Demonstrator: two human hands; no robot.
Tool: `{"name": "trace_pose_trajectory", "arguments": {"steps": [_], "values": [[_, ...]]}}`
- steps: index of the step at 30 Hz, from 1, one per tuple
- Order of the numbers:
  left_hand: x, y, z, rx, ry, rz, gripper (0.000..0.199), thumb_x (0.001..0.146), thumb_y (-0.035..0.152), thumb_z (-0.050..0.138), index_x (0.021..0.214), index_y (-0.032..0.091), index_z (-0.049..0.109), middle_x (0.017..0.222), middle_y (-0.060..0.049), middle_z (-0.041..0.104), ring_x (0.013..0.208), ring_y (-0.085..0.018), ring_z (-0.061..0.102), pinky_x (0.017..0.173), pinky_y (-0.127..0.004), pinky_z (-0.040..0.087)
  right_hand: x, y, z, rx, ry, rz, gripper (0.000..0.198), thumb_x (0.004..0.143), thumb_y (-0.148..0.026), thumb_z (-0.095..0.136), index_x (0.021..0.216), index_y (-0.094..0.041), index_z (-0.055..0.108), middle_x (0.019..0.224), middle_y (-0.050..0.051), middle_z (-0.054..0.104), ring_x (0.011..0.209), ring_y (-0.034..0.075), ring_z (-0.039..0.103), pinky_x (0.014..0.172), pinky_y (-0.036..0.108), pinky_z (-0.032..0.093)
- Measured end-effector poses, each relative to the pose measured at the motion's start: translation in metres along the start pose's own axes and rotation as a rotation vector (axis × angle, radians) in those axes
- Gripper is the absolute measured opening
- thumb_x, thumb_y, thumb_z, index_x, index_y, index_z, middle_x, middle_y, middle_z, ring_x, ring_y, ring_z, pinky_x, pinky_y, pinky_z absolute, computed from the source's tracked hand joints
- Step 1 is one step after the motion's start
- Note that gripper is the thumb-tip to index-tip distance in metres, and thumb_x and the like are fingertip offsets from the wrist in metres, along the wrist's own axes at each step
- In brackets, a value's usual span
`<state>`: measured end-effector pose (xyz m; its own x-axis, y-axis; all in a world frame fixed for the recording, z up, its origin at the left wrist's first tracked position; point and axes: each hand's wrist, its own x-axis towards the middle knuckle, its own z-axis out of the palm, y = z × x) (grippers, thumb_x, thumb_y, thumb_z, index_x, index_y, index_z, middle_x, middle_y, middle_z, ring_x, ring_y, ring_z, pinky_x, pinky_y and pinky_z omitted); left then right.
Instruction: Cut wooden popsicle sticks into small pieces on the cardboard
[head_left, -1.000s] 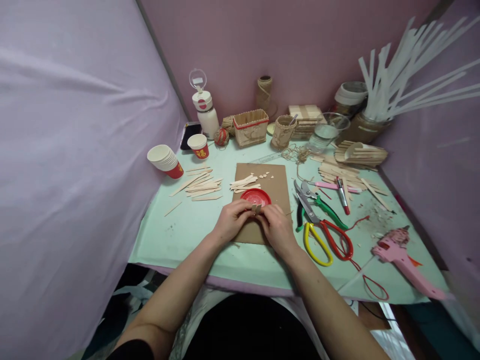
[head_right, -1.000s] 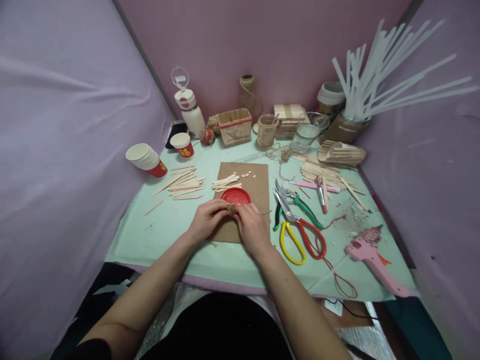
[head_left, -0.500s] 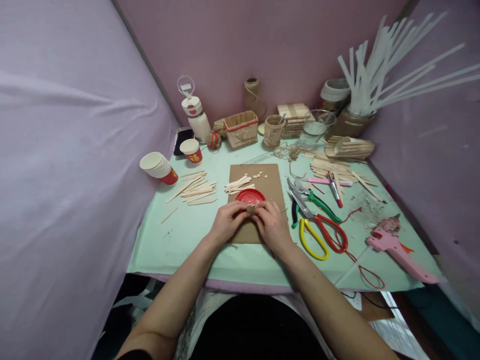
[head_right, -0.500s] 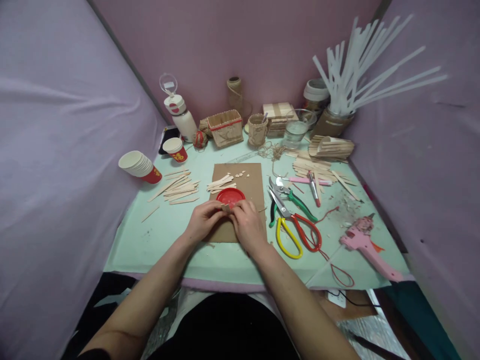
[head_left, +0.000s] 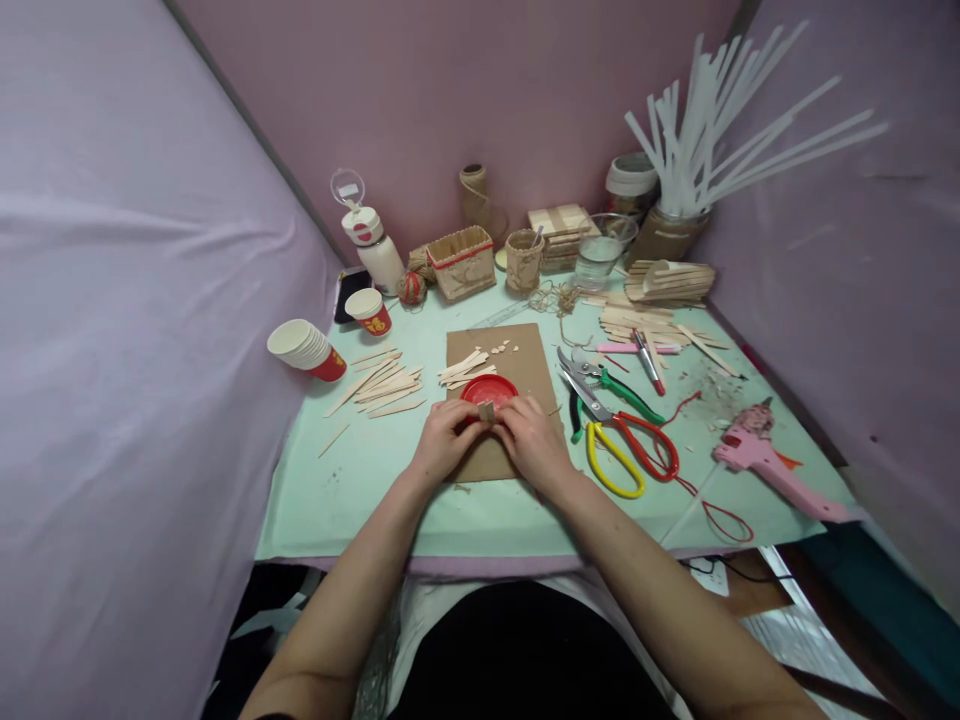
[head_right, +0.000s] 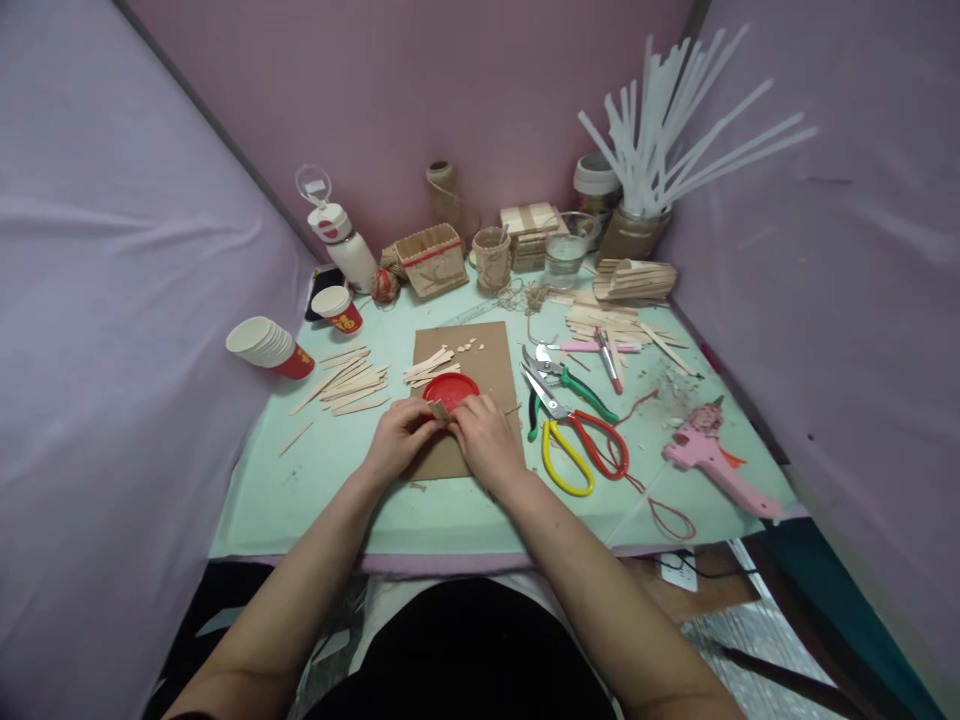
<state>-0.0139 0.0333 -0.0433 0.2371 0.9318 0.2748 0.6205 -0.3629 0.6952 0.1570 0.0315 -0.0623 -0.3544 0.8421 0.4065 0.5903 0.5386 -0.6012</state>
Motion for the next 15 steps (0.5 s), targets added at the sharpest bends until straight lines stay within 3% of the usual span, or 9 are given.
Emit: {"name": "trace_pose_trajectory", "arguments": {"steps": [15], "values": [[-0.0019, 0.0017, 0.0001, -0.002, -0.008, 0.000, 0.007, 0.083, 0.027, 0.064, 0.082, 0.021, 0.068, 0.085, -0.003, 0.072, 0.082, -0.018, 0.064, 0.084, -0.035, 0.040, -0.0013, 0.0017, 0.0018, 0.009, 0.017, -0.040, 0.012, 0.092, -0.016, 0.050, 0.086, -0.019, 0.061, 0.090, 0.008, 0.060, 0.089, 0.024, 0.050, 0.080, 0.040, 0.044]]}}
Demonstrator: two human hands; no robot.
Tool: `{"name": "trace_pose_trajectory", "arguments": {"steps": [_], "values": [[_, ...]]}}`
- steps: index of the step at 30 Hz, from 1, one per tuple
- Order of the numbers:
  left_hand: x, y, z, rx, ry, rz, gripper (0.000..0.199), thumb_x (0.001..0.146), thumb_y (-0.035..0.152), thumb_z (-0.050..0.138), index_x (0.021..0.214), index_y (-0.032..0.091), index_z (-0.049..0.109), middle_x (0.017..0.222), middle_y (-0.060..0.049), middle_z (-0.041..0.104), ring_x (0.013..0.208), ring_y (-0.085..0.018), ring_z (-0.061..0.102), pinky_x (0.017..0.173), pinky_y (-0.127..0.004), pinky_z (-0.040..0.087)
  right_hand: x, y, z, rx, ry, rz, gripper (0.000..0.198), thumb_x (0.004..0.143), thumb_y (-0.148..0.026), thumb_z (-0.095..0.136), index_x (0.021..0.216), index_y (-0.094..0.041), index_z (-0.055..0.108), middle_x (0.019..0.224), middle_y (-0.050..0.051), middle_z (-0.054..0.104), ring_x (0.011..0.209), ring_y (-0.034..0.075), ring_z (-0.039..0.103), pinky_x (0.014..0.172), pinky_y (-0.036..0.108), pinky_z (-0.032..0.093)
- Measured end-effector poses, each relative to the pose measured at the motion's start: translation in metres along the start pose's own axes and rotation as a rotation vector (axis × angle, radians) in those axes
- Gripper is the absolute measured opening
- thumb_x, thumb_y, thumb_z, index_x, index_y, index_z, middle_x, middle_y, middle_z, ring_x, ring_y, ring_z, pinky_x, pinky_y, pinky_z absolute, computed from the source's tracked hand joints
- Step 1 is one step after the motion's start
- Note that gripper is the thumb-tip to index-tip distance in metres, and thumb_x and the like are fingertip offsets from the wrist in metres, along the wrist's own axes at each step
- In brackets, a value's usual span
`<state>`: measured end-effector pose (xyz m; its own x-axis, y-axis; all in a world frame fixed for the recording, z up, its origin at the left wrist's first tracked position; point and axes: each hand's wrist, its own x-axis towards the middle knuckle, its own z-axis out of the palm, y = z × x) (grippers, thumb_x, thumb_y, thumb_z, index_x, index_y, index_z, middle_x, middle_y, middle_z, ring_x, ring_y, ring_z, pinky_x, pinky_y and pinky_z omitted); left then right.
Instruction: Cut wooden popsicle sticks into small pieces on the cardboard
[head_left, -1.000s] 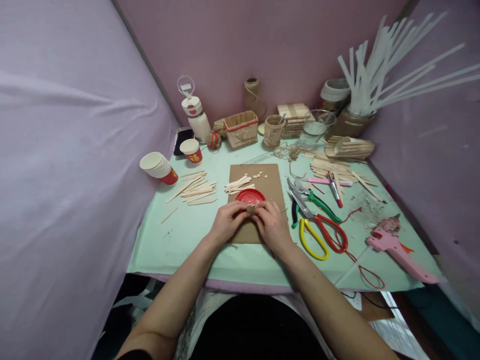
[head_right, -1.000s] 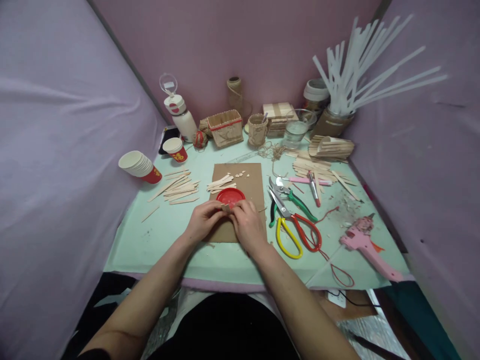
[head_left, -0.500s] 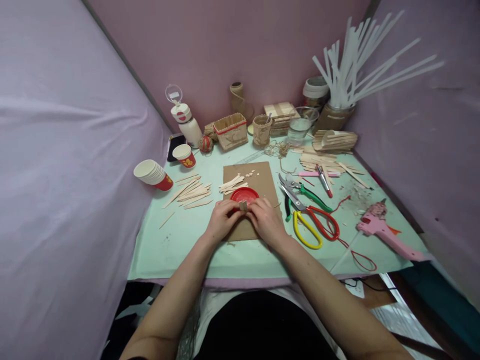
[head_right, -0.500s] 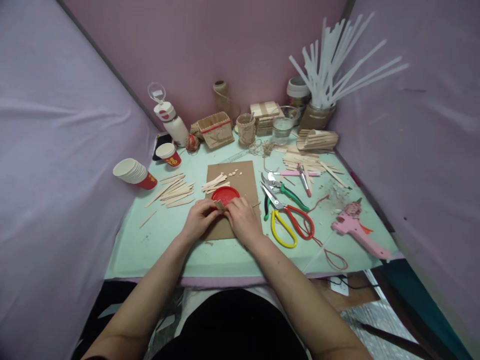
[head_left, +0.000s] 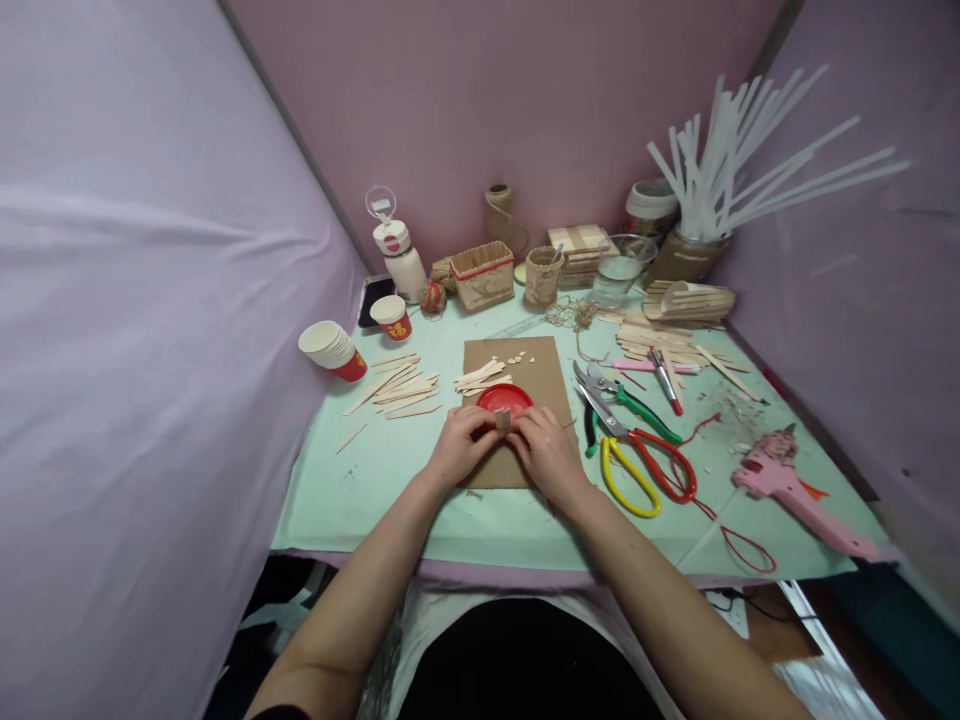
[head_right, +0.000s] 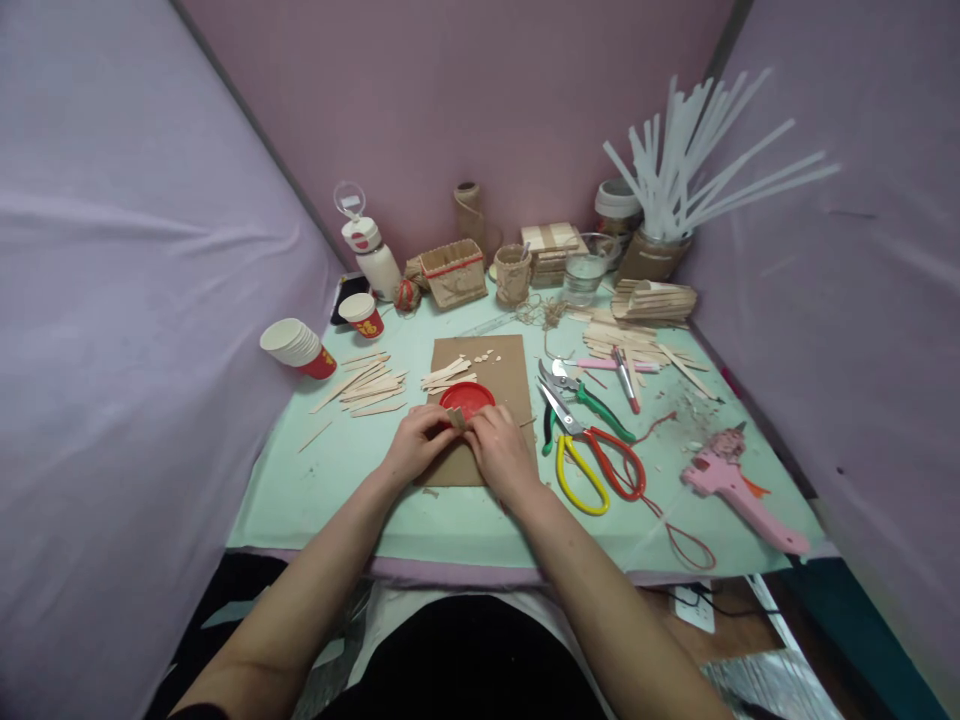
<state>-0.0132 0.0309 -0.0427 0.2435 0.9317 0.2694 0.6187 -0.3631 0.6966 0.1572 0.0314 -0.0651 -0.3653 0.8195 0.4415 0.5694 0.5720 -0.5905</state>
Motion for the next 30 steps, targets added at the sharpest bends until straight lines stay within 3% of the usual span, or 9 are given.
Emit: {"name": "trace_pose_trajectory", "arguments": {"steps": [25, 28, 30], "values": [[0.001, 0.005, -0.004, -0.104, 0.021, -0.002, 0.003, 0.084, 0.021, 0.062, 0.083, 0.021, 0.065, 0.086, -0.004, 0.071, 0.085, -0.019, 0.062, 0.086, -0.037, 0.041, 0.002, -0.009, -0.006, 0.076, 0.005, 0.051, 0.009, 0.091, -0.018, 0.053, 0.092, -0.021, 0.061, 0.091, 0.007, 0.061, 0.088, 0.022, 0.053, 0.077, 0.039, 0.048], [0.003, 0.012, -0.008, -0.136, 0.018, 0.001, 0.006, 0.084, 0.021, 0.061, 0.080, 0.021, 0.064, 0.084, -0.003, 0.070, 0.085, -0.019, 0.062, 0.087, -0.037, 0.041, 0.003, -0.012, -0.009, 0.105, 0.037, 0.079, 0.011, 0.091, -0.019, 0.054, 0.099, -0.021, 0.060, 0.094, 0.007, 0.061, 0.090, 0.022, 0.054, 0.080, 0.039, 0.049], [0.005, 0.016, -0.013, -0.176, 0.032, -0.067, 0.007, 0.083, 0.024, 0.062, 0.079, 0.022, 0.065, 0.082, -0.002, 0.070, 0.084, -0.019, 0.061, 0.085, -0.035, 0.043, 0.003, -0.013, -0.011, 0.148, 0.091, 0.101, 0.016, 0.090, -0.020, 0.055, 0.105, -0.021, 0.059, 0.101, 0.009, 0.061, 0.094, 0.023, 0.055, 0.083, 0.040, 0.050]]}}
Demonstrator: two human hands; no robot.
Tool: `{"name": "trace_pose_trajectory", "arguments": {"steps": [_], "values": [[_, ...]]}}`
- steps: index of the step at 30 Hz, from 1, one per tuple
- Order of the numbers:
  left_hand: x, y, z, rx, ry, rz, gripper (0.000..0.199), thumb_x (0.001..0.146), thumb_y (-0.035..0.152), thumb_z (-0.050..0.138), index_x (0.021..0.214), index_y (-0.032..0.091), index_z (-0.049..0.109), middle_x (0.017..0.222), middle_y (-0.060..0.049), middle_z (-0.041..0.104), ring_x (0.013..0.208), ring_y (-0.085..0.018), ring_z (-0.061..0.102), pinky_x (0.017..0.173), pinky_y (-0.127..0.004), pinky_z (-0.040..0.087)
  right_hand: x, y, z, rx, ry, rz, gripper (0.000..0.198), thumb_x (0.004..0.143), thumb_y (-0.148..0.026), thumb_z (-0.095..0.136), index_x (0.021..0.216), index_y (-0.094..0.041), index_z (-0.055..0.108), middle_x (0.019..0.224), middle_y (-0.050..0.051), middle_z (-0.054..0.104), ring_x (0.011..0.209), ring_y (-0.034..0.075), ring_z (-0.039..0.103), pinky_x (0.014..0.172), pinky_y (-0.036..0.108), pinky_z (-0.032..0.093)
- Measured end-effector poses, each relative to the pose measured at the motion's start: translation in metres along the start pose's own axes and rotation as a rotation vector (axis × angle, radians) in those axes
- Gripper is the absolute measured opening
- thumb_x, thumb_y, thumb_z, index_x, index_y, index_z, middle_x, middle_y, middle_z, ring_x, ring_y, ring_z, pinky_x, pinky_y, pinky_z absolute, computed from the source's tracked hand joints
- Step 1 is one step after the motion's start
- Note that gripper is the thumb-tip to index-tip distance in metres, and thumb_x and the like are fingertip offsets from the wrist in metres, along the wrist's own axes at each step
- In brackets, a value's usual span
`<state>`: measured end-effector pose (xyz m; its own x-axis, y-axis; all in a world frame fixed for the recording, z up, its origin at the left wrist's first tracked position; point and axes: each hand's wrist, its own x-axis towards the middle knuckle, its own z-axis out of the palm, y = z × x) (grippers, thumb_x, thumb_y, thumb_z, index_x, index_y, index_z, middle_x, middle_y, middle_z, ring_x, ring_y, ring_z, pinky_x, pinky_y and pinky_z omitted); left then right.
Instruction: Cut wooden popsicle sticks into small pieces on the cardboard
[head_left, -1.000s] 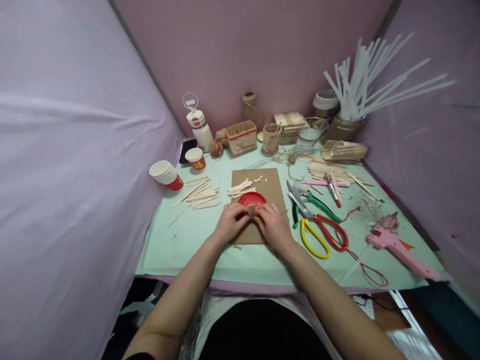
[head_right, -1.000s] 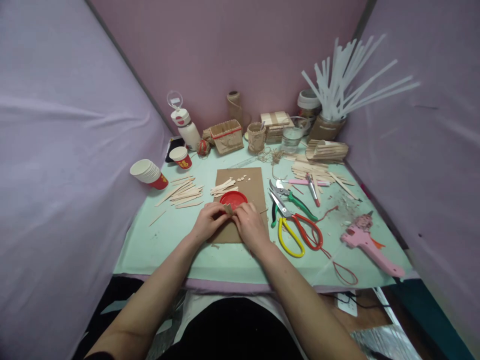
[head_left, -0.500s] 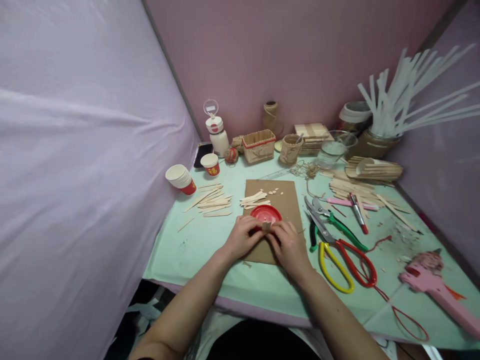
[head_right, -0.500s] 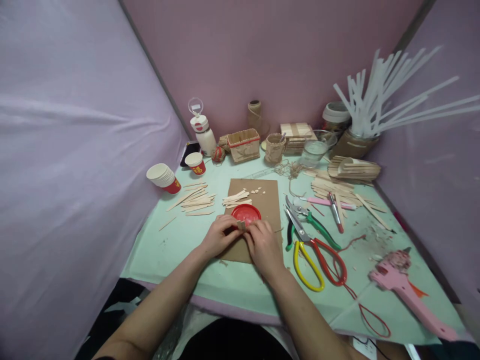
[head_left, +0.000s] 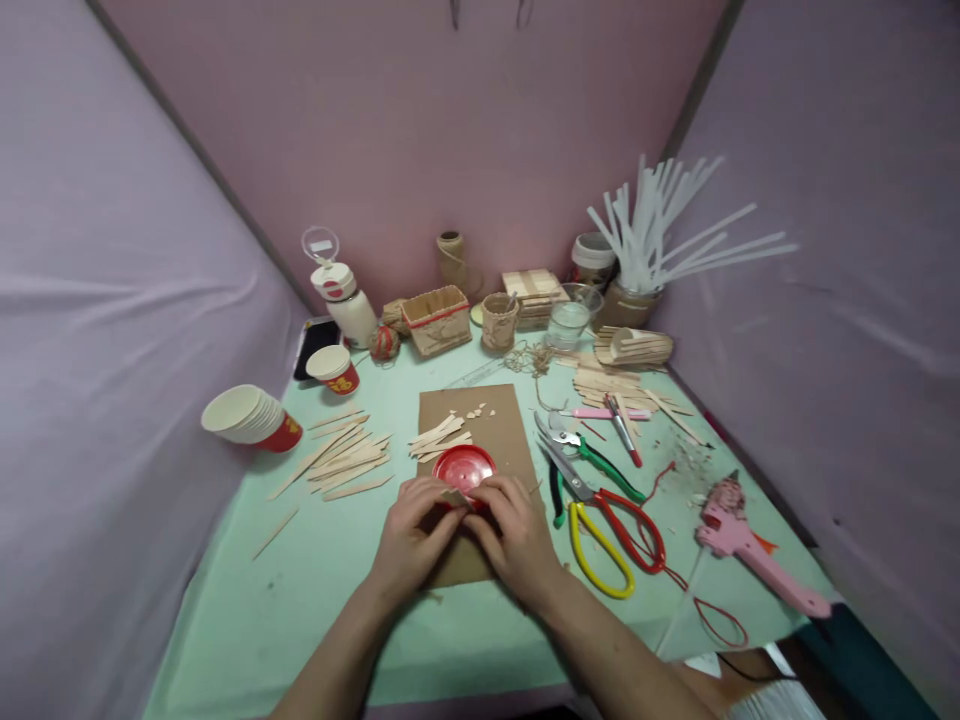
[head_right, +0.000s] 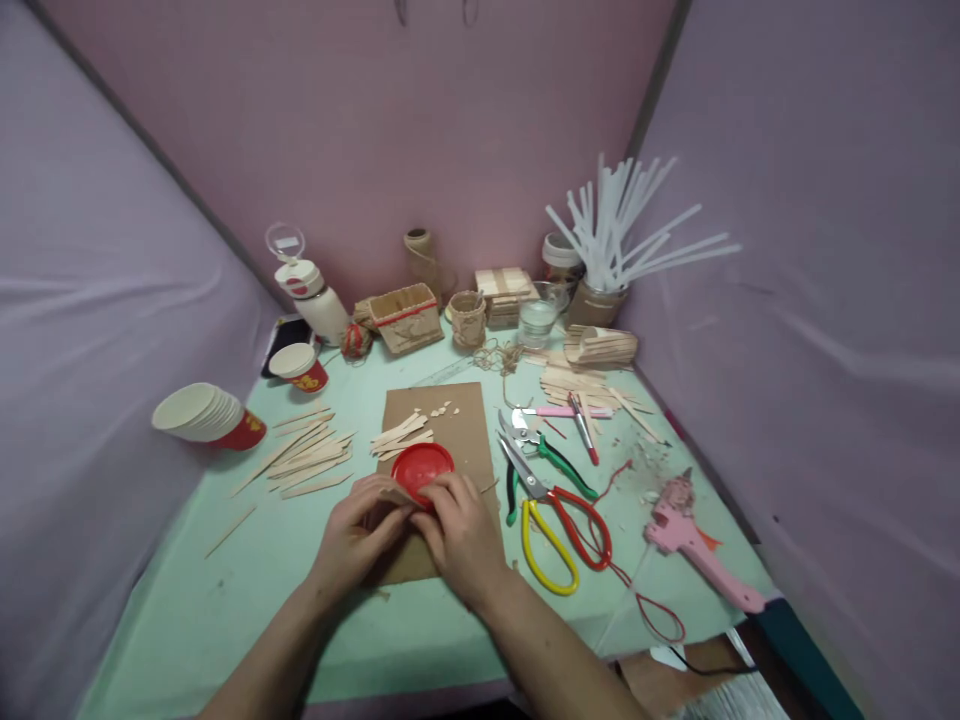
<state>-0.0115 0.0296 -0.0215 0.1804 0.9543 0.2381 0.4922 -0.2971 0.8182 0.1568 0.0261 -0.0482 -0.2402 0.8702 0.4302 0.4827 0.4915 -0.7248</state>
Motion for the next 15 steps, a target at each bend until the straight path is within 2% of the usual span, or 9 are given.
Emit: {"name": "trace_pose_trajectory", "arguments": {"steps": [5, 11, 15], "values": [[0.019, -0.001, -0.015, -0.213, 0.108, -0.356, 0.018, 0.079, 0.035, 0.066, 0.084, 0.018, 0.068, 0.083, -0.003, 0.070, 0.079, -0.019, 0.062, 0.074, -0.030, 0.048, 0.000, -0.002, -0.002, 0.049, 0.086, 0.000, 0.016, 0.089, -0.018, 0.055, 0.104, -0.022, 0.060, 0.102, 0.009, 0.060, 0.096, 0.021, 0.057, 0.084, 0.037, 0.050], [0.062, -0.018, -0.031, -0.447, 0.256, -0.518, 0.025, 0.065, 0.037, 0.077, 0.075, 0.016, 0.066, 0.069, 0.001, 0.065, 0.065, -0.012, 0.058, 0.064, -0.022, 0.045, -0.001, -0.001, -0.002, 0.076, 0.046, -0.020, 0.012, 0.090, -0.016, 0.053, 0.097, -0.021, 0.060, 0.094, 0.008, 0.059, 0.090, 0.022, 0.054, 0.079, 0.037, 0.049], [0.077, -0.028, -0.025, -0.524, 0.231, -0.602, 0.029, 0.060, 0.036, 0.078, 0.073, 0.014, 0.064, 0.064, 0.000, 0.064, 0.056, -0.010, 0.055, 0.058, -0.022, 0.042, -0.003, -0.001, -0.001, 0.077, 0.009, -0.020, 0.012, 0.090, -0.015, 0.051, 0.094, -0.021, 0.060, 0.092, 0.008, 0.059, 0.087, 0.021, 0.054, 0.078, 0.037, 0.048]]}}
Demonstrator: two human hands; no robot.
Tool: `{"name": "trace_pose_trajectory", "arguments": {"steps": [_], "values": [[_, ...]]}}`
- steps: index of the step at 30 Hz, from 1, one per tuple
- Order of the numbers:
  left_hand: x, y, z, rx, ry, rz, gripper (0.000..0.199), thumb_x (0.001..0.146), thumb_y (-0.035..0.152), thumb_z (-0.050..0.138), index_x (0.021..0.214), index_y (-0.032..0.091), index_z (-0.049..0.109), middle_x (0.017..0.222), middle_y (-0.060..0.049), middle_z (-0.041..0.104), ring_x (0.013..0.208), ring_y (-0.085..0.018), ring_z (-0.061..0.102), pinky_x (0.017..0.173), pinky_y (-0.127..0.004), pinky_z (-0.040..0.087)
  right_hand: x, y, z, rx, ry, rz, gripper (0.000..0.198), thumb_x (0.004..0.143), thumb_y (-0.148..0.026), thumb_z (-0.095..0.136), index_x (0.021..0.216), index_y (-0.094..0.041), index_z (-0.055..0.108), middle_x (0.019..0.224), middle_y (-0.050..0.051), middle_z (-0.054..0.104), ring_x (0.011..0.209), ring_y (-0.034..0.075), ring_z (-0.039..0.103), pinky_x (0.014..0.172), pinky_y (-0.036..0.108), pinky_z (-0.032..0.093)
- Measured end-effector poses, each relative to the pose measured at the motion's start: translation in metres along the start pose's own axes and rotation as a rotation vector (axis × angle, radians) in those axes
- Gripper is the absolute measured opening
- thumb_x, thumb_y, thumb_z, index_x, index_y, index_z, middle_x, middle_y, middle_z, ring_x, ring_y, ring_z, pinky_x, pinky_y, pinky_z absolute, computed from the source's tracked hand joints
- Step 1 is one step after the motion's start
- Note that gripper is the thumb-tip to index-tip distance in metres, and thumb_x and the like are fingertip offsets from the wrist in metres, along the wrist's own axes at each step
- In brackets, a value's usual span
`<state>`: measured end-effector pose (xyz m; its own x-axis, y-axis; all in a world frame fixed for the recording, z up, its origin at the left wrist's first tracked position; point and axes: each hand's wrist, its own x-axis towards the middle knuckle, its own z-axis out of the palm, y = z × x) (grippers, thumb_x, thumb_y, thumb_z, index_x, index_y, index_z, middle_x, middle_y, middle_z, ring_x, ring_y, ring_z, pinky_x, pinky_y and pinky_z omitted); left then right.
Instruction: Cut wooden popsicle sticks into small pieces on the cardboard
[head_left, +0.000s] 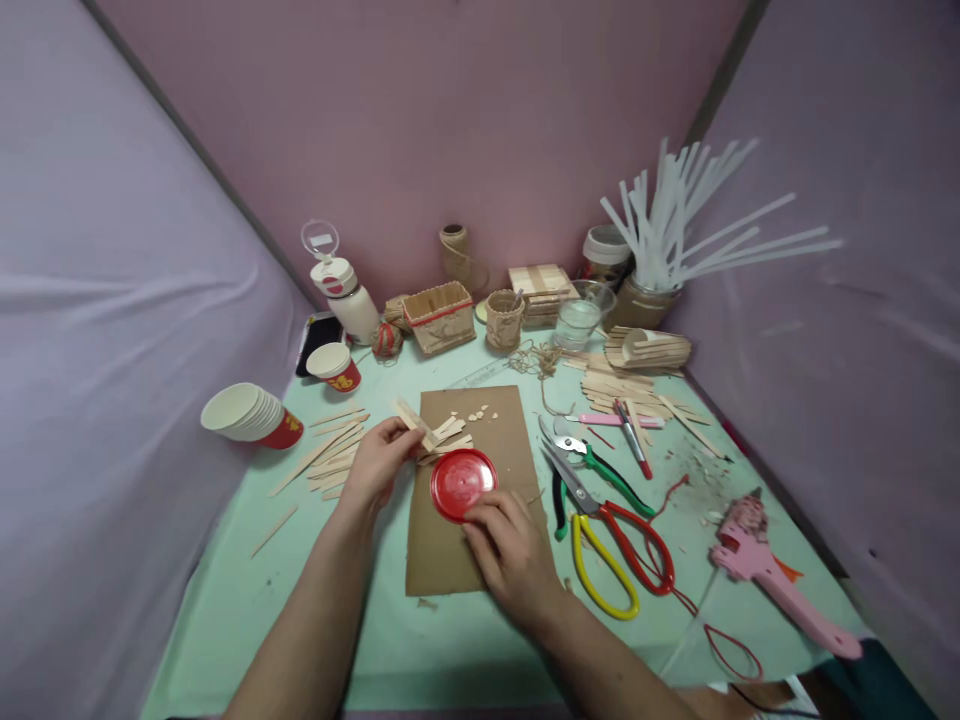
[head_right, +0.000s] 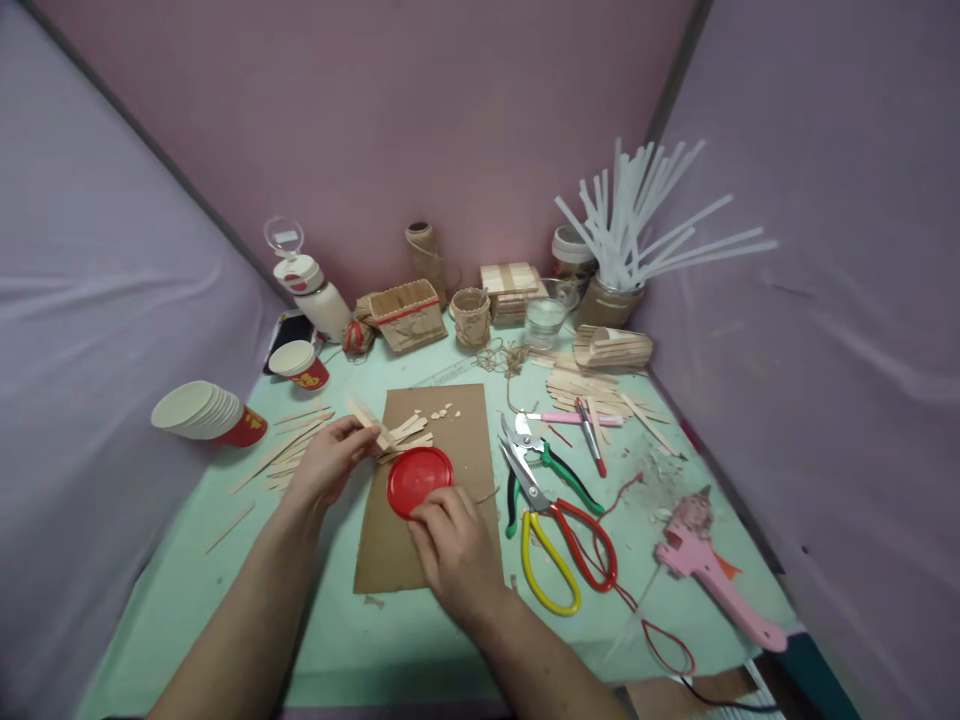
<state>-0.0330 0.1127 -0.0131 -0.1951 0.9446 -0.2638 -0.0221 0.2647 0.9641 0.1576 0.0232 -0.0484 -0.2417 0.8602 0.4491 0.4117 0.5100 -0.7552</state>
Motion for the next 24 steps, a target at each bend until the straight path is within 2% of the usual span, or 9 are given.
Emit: {"name": "trace_pose_trajectory", "arguments": {"steps": [4, 15, 24], "values": [[0.007, -0.013, 0.006, 0.035, -0.031, -0.053, 0.030, 0.063, 0.037, 0.075, 0.076, 0.013, 0.063, 0.064, -0.001, 0.065, 0.054, -0.010, 0.055, 0.054, -0.022, 0.042, -0.001, 0.000, 0.002, -0.005, -0.052, -0.007, 0.012, 0.090, -0.014, 0.050, 0.092, -0.021, 0.060, 0.090, 0.008, 0.059, 0.084, 0.022, 0.054, 0.075, 0.037, 0.048], [0.008, -0.027, 0.002, 0.233, 0.035, 0.026, 0.023, 0.067, 0.035, 0.070, 0.077, 0.015, 0.063, 0.066, -0.001, 0.065, 0.058, -0.015, 0.062, 0.055, -0.025, 0.048, -0.005, 0.004, 0.008, 0.017, -0.073, -0.046, 0.013, 0.088, -0.009, 0.053, 0.092, -0.019, 0.058, 0.088, 0.007, 0.058, 0.082, 0.020, 0.053, 0.072, 0.034, 0.047], [0.006, -0.025, -0.001, 0.497, 0.089, 0.104, 0.033, 0.072, 0.038, 0.067, 0.098, 0.017, 0.065, 0.067, -0.001, 0.069, 0.062, -0.017, 0.065, 0.061, -0.027, 0.047, -0.004, 0.003, 0.007, 0.011, -0.085, -0.054, 0.011, 0.089, -0.009, 0.053, 0.091, -0.019, 0.057, 0.088, 0.006, 0.057, 0.082, 0.018, 0.053, 0.073, 0.032, 0.046]]}}
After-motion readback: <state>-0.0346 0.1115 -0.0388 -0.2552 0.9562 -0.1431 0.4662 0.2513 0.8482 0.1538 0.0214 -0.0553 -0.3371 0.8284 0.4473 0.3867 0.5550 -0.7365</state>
